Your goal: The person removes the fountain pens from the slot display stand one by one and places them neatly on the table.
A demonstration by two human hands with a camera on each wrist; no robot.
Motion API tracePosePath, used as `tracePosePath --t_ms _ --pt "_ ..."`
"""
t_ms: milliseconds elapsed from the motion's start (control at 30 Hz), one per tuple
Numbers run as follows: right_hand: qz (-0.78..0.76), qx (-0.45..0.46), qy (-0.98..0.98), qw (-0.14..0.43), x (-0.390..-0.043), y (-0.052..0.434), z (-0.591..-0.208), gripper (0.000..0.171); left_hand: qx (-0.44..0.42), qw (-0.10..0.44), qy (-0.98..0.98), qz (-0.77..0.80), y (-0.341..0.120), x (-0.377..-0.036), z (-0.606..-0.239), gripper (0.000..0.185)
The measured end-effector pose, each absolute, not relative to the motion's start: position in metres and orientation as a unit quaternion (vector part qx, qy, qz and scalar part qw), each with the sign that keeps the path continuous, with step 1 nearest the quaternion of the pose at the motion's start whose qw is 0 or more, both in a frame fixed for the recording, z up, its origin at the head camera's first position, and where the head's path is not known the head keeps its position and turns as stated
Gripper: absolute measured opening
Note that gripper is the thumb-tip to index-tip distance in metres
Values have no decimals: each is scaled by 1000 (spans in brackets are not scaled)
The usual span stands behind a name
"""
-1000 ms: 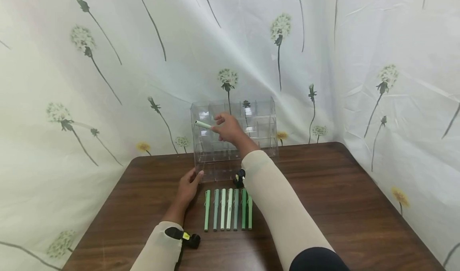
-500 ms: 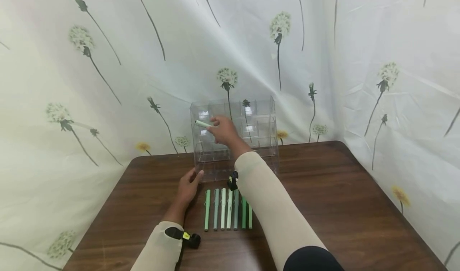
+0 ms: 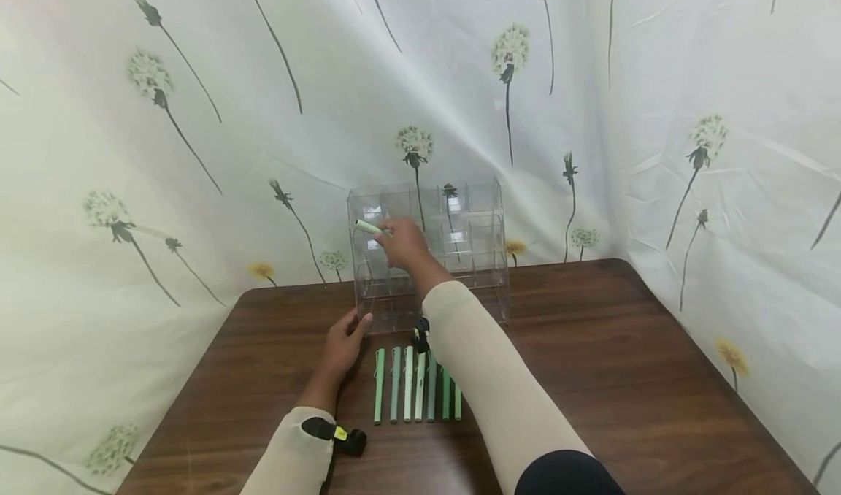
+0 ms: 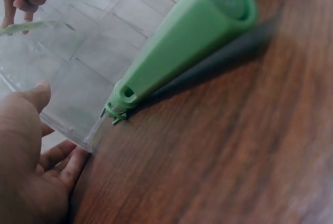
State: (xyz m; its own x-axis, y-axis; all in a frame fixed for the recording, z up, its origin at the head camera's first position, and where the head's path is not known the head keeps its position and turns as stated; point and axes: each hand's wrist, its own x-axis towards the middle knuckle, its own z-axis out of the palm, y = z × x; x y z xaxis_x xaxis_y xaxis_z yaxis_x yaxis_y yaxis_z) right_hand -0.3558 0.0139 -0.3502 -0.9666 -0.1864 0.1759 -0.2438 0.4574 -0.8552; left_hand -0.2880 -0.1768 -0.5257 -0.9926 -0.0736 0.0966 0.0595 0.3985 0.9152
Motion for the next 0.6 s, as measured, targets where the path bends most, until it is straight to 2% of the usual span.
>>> tracePosePath --t_ms 600 --pt "476 101 -873 37 -365 9 -348 29 5 62 -834 -548 -177 -288 -528 64"
